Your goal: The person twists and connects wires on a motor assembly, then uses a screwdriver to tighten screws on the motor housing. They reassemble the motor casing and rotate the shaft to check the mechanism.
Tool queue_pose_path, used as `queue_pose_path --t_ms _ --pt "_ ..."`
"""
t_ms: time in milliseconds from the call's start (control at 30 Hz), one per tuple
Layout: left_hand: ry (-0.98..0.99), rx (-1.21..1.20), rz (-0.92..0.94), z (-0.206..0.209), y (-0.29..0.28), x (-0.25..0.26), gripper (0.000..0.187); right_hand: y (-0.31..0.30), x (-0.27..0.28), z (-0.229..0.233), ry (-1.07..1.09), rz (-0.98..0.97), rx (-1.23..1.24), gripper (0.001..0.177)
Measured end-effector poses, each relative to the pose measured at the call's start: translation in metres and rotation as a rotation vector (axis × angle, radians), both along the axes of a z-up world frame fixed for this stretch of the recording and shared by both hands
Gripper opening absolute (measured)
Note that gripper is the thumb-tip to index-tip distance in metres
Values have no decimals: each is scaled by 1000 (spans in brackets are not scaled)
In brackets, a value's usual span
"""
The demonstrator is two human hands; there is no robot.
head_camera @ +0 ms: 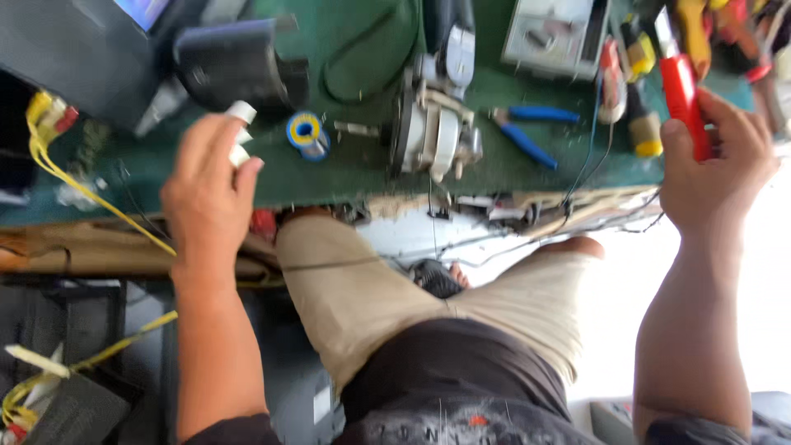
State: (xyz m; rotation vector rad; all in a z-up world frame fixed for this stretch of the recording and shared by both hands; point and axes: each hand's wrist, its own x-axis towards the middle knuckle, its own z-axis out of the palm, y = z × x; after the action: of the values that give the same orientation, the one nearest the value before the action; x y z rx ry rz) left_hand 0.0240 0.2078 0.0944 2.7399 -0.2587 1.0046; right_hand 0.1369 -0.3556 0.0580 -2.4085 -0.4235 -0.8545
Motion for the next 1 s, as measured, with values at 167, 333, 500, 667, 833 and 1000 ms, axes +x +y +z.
queue_pose_path --t_ms 167,333,500,667,833,1000 --pt "-6 38 -15 -13 -5 16 52 -26 62 -20 -63 -197 -156 36" --pt "-108 -156 21 -28 -42 -22 37 -17 53 -8 -43 -181 -140 42" --pt "435 -420 -379 -37 -117 -68 66 74 -57 -4 315 270 304 36" --pt "894 -436 -610 -29 -160 -70 74 149 -112 1 966 835 312 88" --pt "714 -433 -743 -30 -167 -69 61 153 -121 -7 1049 761 307 49" --pt "683 -450 -761 -55 -174 -66 62 147 -123 -12 920 747 262 42"
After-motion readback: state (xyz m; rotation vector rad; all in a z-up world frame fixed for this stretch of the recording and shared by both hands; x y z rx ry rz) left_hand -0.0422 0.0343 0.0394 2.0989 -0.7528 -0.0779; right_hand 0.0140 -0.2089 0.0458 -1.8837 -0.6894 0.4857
